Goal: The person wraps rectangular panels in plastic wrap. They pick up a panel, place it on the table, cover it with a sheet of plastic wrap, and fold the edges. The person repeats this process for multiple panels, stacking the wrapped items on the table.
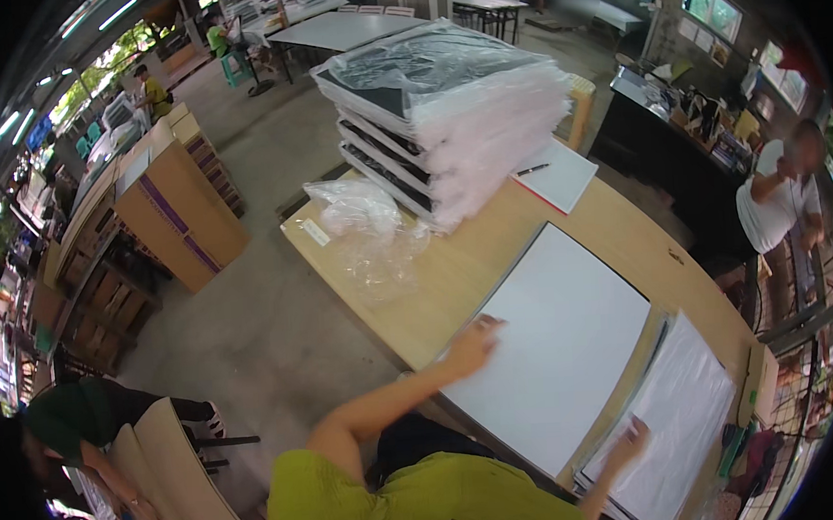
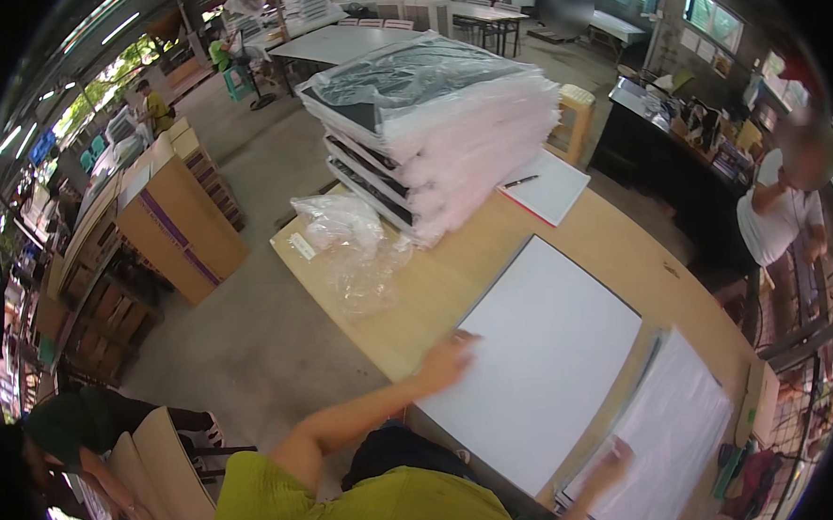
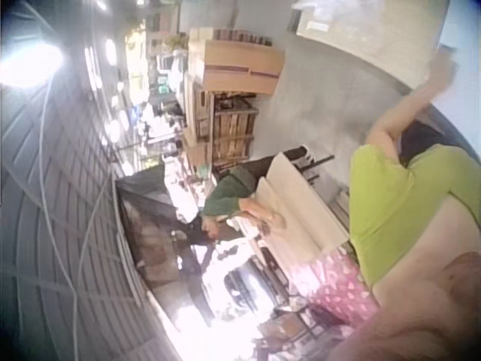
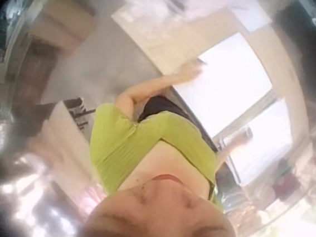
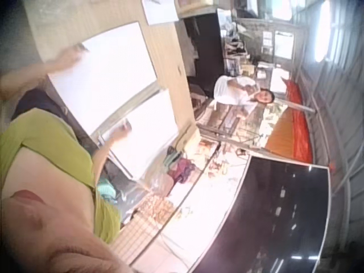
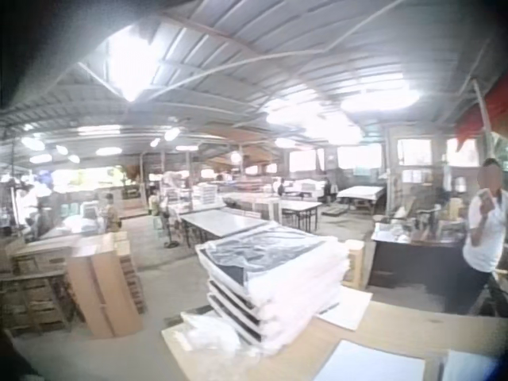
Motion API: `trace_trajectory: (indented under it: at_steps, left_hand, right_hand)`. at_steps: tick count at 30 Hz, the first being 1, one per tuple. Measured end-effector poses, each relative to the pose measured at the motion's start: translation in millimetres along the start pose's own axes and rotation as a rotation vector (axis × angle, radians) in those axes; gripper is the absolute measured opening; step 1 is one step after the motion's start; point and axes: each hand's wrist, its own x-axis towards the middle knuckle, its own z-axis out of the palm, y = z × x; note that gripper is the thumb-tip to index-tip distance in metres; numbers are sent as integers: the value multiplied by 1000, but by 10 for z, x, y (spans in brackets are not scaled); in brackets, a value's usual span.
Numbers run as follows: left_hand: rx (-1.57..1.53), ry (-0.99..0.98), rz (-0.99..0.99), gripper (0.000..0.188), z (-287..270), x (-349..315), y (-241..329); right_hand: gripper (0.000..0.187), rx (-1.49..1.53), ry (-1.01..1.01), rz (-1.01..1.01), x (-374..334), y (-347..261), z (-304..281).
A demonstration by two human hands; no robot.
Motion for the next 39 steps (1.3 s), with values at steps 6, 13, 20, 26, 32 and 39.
trace_trajectory:
  at_steps: [6,13,20,26,32,39]
  left_hand:
    - [489,478,-3,34,-1227,43,-993]
    - [662,287,-289,53,-2110,277,-1631]
    - [516,118,-27,61,-2434,270,-1215]
    - [-166,347,170,63,-2428,896,-1018]
    - [-319,-446,-40,30,-2063,1938,-487]
    - [-2,-540,361,28,-1680,2124,-460]
  right_hand:
    - [25,326,-1175,-519,-383,-2606,1808]
    - [18,616,-971,-626,-1027,-3791,3328]
    - [17,-90,-658,-596,-470,-3373,4798]
    - [6,720,-723,-225,-176,-3499,4061]
    - [9,523,-321,-68,295,-3956,2847]
    - [11,194,112,-126,725,-3226,1493]
